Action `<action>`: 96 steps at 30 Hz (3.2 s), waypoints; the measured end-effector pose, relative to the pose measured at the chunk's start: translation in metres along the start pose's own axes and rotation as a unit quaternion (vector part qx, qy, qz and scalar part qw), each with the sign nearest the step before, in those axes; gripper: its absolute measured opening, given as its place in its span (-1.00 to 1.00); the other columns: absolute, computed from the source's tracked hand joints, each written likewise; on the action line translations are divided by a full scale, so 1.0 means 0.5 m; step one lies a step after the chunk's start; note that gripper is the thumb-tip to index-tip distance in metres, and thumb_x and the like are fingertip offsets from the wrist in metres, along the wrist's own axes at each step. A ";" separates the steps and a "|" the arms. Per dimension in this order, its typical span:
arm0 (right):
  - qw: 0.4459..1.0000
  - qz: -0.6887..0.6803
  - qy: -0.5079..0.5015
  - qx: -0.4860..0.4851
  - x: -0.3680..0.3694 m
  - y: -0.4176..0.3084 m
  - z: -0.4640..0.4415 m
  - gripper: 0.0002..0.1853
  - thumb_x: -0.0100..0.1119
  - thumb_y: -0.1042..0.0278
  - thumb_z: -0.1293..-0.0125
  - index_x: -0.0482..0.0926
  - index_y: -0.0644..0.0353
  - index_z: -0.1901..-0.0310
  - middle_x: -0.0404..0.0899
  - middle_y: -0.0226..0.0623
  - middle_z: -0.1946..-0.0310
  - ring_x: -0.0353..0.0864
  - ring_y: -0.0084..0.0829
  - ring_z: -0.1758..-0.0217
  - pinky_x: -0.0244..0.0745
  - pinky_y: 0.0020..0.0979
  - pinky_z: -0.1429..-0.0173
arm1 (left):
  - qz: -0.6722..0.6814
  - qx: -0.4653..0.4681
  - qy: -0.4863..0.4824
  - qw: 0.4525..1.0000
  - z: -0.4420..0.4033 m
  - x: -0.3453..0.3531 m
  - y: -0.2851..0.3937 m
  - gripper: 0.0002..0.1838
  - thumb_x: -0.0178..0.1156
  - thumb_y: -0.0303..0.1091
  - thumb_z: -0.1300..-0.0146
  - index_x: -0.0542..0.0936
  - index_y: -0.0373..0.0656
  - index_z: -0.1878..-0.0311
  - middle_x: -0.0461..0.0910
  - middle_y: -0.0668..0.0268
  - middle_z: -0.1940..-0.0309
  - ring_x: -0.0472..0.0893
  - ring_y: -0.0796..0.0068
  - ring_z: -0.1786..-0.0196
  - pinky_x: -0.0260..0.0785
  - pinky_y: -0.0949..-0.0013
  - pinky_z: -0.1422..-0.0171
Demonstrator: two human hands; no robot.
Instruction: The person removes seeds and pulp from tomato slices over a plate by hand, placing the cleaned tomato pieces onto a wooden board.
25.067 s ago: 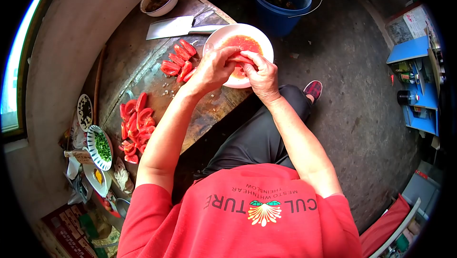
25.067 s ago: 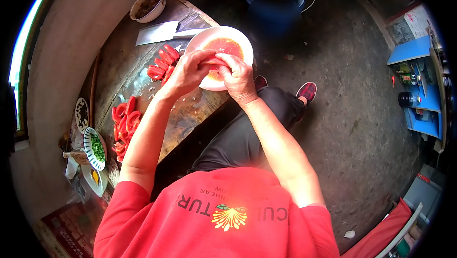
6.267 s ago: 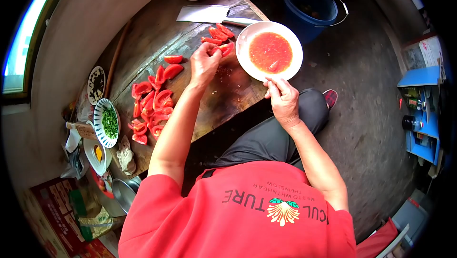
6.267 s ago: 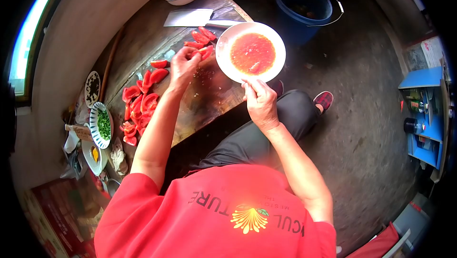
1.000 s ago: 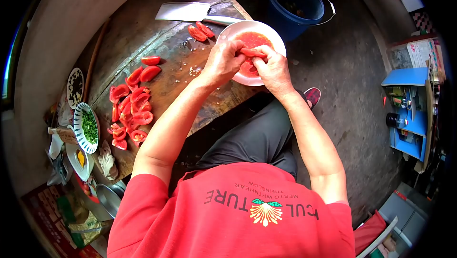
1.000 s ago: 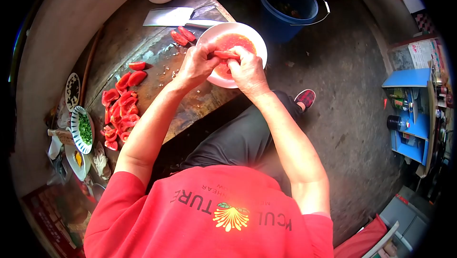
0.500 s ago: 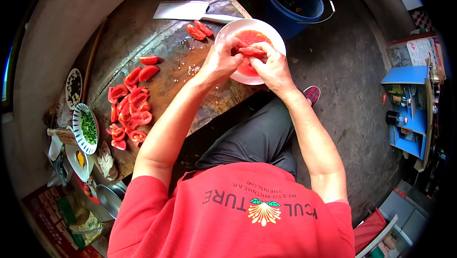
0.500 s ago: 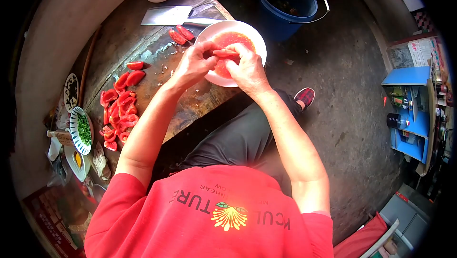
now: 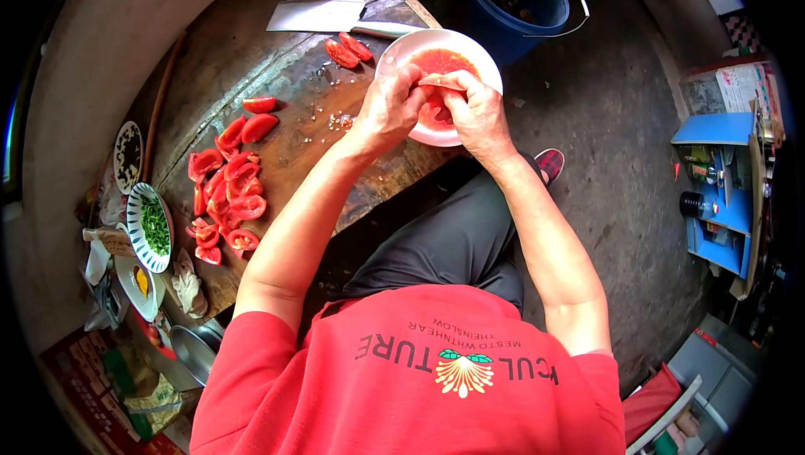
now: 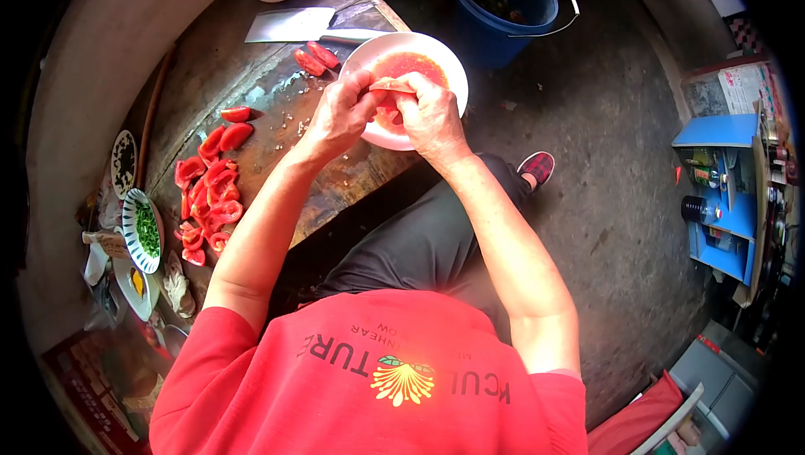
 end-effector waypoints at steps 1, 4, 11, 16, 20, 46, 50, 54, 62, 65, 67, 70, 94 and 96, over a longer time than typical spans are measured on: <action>1.000 0.009 0.002 0.003 -0.002 0.000 -0.002 -0.86 0.11 0.50 -0.21 0.61 0.26 0.21 0.66 -0.08 0.35 0.69 -0.22 0.26 0.56 -0.33 0.14 | 0.009 -0.006 0.006 1.000 0.000 0.001 -0.007 -0.89 0.13 -0.46 -0.28 0.54 -0.32 0.22 0.54 0.27 0.52 0.55 0.54 0.40 0.43 0.42 0.27; 0.999 0.036 0.014 0.007 -0.004 -0.006 -0.001 -0.83 0.10 0.52 -0.18 0.61 0.25 0.20 0.65 -0.05 0.34 0.69 -0.18 0.24 0.57 -0.31 0.13 | 0.015 -0.023 0.035 0.999 0.000 0.000 -0.023 -0.89 0.15 -0.46 -0.24 0.53 -0.31 0.23 0.56 0.24 0.50 0.56 0.52 0.39 0.44 0.41 0.25; 0.999 0.033 0.013 -0.039 0.003 -0.017 0.002 -0.78 0.10 0.56 -0.13 0.62 0.23 0.17 0.66 -0.04 0.30 0.68 -0.13 0.20 0.56 -0.30 0.07 | -0.004 -0.046 0.107 0.993 0.001 -0.005 -0.036 -0.85 0.20 -0.50 -0.15 0.56 -0.28 0.20 0.62 0.21 0.38 0.59 0.52 0.30 0.46 0.40 0.16; 0.999 0.051 0.010 -0.006 -0.001 -0.018 0.008 -0.79 0.11 0.57 -0.15 0.63 0.23 0.18 0.67 -0.08 0.30 0.69 -0.20 0.19 0.55 -0.37 0.05 | 0.016 -0.053 0.043 0.998 -0.005 0.011 -0.029 -0.82 0.18 -0.54 -0.14 0.60 -0.28 0.16 0.63 0.21 0.34 0.59 0.52 0.26 0.46 0.42 0.13; 0.999 -0.015 0.035 0.002 -0.005 0.002 0.009 -0.82 0.12 0.56 -0.16 0.63 0.24 0.20 0.68 -0.14 0.32 0.70 -0.31 0.22 0.55 -0.42 0.08 | 0.034 -0.083 0.053 0.995 -0.004 0.010 -0.041 -0.77 0.14 -0.56 -0.15 0.61 -0.29 0.11 0.65 0.22 0.36 0.60 0.53 0.25 0.46 0.43 0.11; 0.995 -0.087 0.019 0.042 -0.009 0.023 -0.001 -0.84 0.15 0.54 -0.25 0.65 0.23 0.16 0.66 -0.35 0.37 0.63 -0.61 0.36 0.56 -0.59 0.21 | 0.096 -0.018 0.057 0.994 0.002 0.020 -0.024 -0.73 0.19 -0.49 -0.27 0.57 -0.32 -0.03 0.67 0.24 0.23 0.60 0.60 0.19 0.48 0.50 0.07; 0.987 -0.124 0.008 0.101 0.000 0.032 0.001 -0.85 0.17 0.55 -0.23 0.65 0.23 0.18 0.67 -0.35 0.36 0.64 -0.59 0.32 0.56 -0.56 0.18 | 0.096 -0.046 0.067 0.992 0.003 0.023 -0.040 -0.75 0.18 -0.51 -0.26 0.59 -0.31 -0.01 0.68 0.27 0.28 0.59 0.64 0.22 0.48 0.52 0.11; 0.998 -0.054 0.039 0.007 -0.016 -0.006 -0.001 -0.84 0.17 0.60 -0.17 0.63 0.23 0.21 0.67 -0.26 0.35 0.67 -0.44 0.30 0.57 -0.46 0.19 | 0.024 0.042 0.113 0.992 0.003 0.006 -0.005 -0.79 0.19 -0.54 -0.22 0.61 -0.27 0.07 0.67 0.21 0.33 0.64 0.52 0.29 0.49 0.46 0.16; 0.962 0.117 0.146 -0.199 -0.061 -0.131 0.032 -0.84 0.16 0.61 -0.11 0.58 0.19 0.26 0.62 -0.11 0.33 0.65 -0.12 0.26 0.58 -0.31 0.21 | -0.055 0.128 0.146 0.979 0.023 -0.036 0.051 -0.82 0.22 -0.50 -0.14 0.59 -0.22 0.16 0.63 0.09 0.27 0.64 0.06 0.22 0.50 0.20 0.16; 0.943 0.182 0.166 -0.222 -0.065 -0.137 0.034 -0.85 0.15 0.55 -0.14 0.59 0.17 0.24 0.62 -0.11 0.31 0.65 -0.10 0.25 0.58 -0.27 0.21 | -0.124 0.159 0.168 0.965 0.028 -0.043 0.053 -0.78 0.21 -0.49 -0.15 0.58 -0.18 0.11 0.60 0.10 0.17 0.64 0.07 0.21 0.51 0.18 0.16; 0.964 0.249 0.069 -0.062 -0.033 -0.054 0.008 -0.84 0.12 0.47 -0.18 0.60 0.14 0.20 0.63 -0.13 0.25 0.64 -0.09 0.23 0.57 -0.22 0.17 | -0.153 0.115 0.152 0.970 0.025 -0.037 0.043 -0.72 0.21 -0.48 -0.15 0.58 -0.17 0.03 0.55 0.09 0.06 0.64 0.16 0.23 0.51 0.24 0.16; 0.962 0.188 0.124 -0.154 -0.044 -0.113 0.014 -0.84 0.12 0.47 -0.18 0.59 0.13 0.19 0.63 -0.10 0.25 0.64 -0.09 0.21 0.56 -0.20 0.15 | -0.127 0.073 0.147 0.978 0.030 -0.038 0.014 -0.68 0.22 -0.51 -0.17 0.57 -0.23 -0.03 0.53 0.09 0.02 0.64 0.38 0.30 0.52 0.38 0.18; 0.988 -0.126 0.012 0.086 0.028 0.020 0.111 -0.78 0.06 0.55 -0.30 0.57 0.30 0.04 0.66 -0.26 0.36 0.60 -0.62 0.47 0.52 -0.57 0.31 | -0.408 0.032 0.162 0.898 0.026 -0.285 -0.146 -0.55 0.21 -0.44 -0.06 0.51 -0.17 -0.09 0.48 0.09 -0.09 0.51 0.05 -0.07 0.35 0.14 -0.16; 0.988 -0.124 0.013 0.088 0.025 0.023 0.109 -0.78 0.06 0.55 -0.31 0.57 0.29 0.04 0.66 -0.26 0.36 0.60 -0.63 0.47 0.51 -0.57 0.30 | -0.306 0.062 0.136 0.940 -0.011 -0.232 -0.144 -0.59 0.17 -0.48 -0.08 0.52 -0.16 -0.06 0.50 0.10 -0.05 0.51 0.06 -0.07 0.35 0.16 -0.16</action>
Point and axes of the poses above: each hand's wrist, its own z-axis away from the middle knuckle, its own x-axis out of the palm, y = z × x, the point moved 10 cm from there along -z, towards the middle knuckle
